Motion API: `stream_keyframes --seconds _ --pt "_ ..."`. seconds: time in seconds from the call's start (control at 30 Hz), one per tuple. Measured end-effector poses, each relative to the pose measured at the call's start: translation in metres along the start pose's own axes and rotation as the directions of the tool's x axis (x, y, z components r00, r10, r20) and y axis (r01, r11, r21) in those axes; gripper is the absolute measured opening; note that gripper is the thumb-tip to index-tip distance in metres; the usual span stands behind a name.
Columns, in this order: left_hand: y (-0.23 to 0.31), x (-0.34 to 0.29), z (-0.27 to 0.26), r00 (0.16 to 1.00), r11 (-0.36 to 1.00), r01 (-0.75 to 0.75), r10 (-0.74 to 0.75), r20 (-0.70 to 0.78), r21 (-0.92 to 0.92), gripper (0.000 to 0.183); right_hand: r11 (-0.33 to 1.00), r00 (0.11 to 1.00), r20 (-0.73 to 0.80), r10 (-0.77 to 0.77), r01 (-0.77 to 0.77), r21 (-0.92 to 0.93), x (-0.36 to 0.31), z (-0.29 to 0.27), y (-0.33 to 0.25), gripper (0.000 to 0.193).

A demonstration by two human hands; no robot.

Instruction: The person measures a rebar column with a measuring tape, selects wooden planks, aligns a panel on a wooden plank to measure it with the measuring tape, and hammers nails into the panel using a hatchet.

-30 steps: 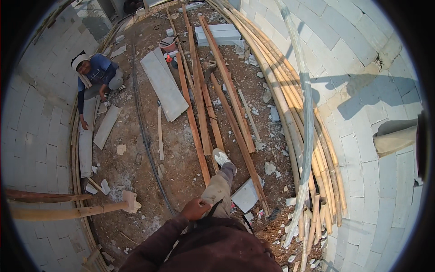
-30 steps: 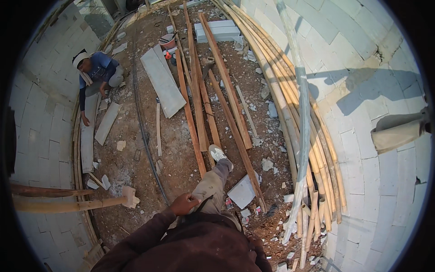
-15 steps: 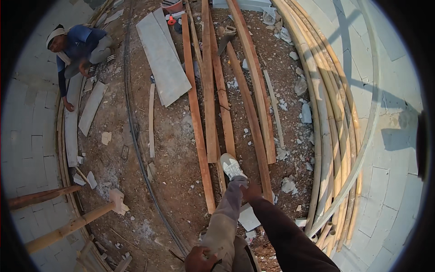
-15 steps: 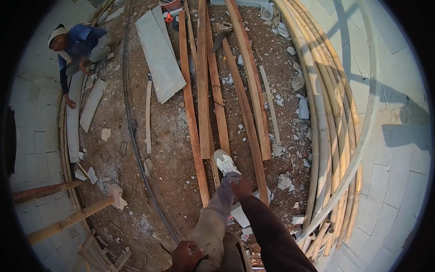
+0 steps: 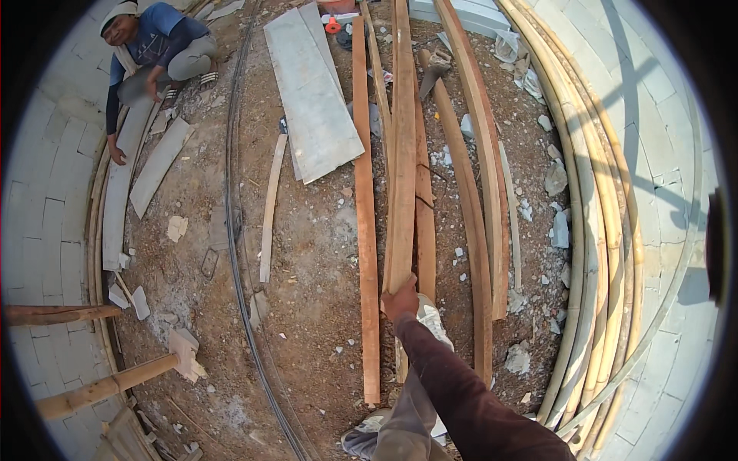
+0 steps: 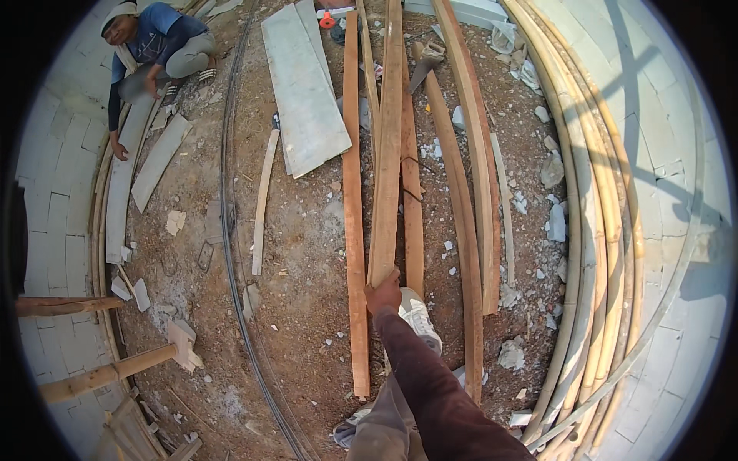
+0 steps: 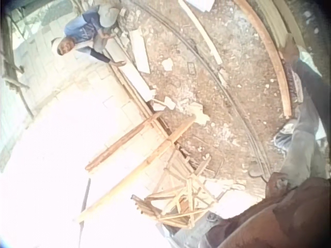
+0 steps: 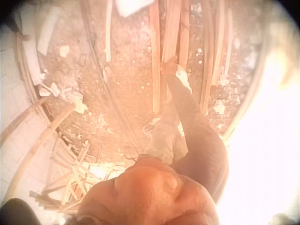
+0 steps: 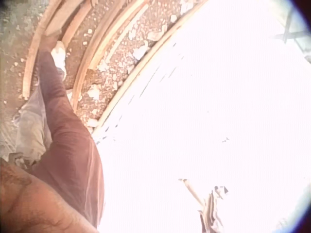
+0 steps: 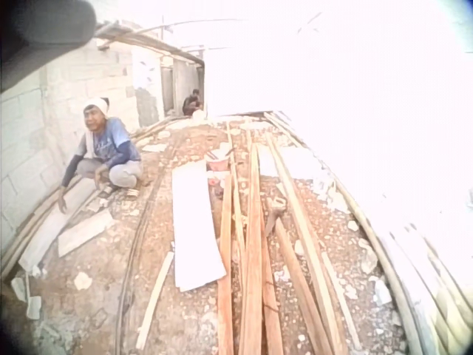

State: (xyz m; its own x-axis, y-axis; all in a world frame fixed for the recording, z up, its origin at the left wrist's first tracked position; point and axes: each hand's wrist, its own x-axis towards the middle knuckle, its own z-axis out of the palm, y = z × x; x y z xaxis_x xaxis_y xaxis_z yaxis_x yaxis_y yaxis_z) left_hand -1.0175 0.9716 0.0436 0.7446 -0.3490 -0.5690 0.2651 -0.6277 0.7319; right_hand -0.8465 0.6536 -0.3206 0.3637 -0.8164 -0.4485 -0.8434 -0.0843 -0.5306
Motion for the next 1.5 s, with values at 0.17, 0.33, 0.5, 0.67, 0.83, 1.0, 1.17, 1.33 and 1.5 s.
stream_keyframes --seconds 0.17,0.33,0.5,0.67,0.83,1.0,1.17,1.33,1.5 --pt "0.033 0.002 -0.03 0.974 0.979 0.204 -0.203 0.104 0.009 0.03 0.961 0.974 0.102 -0.201 0.176 0.216 -0.079 -0.124 -0.117 0.077" --pt "0.031 0.017 -0.011 0.965 0.98 0.19 -0.198 0.171 0.065 0.026 0.827 0.903 0.048 -0.427 0.368 0.426 -0.094 -0.274 -0.219 0.065" --pt "0.033 0.028 -0.012 0.958 0.971 0.205 -0.224 0.177 0.118 0.023 0.624 0.827 0.335 -0.451 0.023 0.781 -0.133 -0.421 -0.341 0.045" --pt "0.055 0.051 -0.014 0.982 0.969 0.141 -0.162 0.094 0.202 0.034 0.266 0.636 0.354 -0.686 -0.234 0.935 -0.192 -0.525 -0.39 0.043" --pt "0.058 0.064 -0.013 0.988 0.984 0.026 -0.053 0.148 0.176 0.033 0.111 0.693 0.31 -0.651 -0.317 0.942 -0.211 -0.508 -0.381 0.044" --pt "0.058 0.063 -0.014 0.984 0.976 0.064 -0.097 0.152 0.206 0.033 0.185 0.695 0.322 -0.643 -0.267 0.946 -0.207 -0.508 -0.376 0.042" --pt "0.047 0.075 -0.015 0.978 0.971 0.048 -0.094 0.186 0.236 0.035 0.136 0.673 0.276 -0.686 -0.255 0.957 -0.208 -0.526 -0.385 0.043" --pt "0.068 0.078 -0.017 0.968 0.955 0.106 -0.163 0.191 0.278 0.035 0.021 0.655 0.258 -0.71 -0.347 0.937 -0.203 -0.52 -0.377 0.041" --pt "0.078 0.077 -0.018 0.972 0.967 0.075 -0.126 0.2 0.245 0.036 -0.326 0.622 0.111 -0.775 -0.545 0.772 -0.208 -0.49 -0.377 0.054"
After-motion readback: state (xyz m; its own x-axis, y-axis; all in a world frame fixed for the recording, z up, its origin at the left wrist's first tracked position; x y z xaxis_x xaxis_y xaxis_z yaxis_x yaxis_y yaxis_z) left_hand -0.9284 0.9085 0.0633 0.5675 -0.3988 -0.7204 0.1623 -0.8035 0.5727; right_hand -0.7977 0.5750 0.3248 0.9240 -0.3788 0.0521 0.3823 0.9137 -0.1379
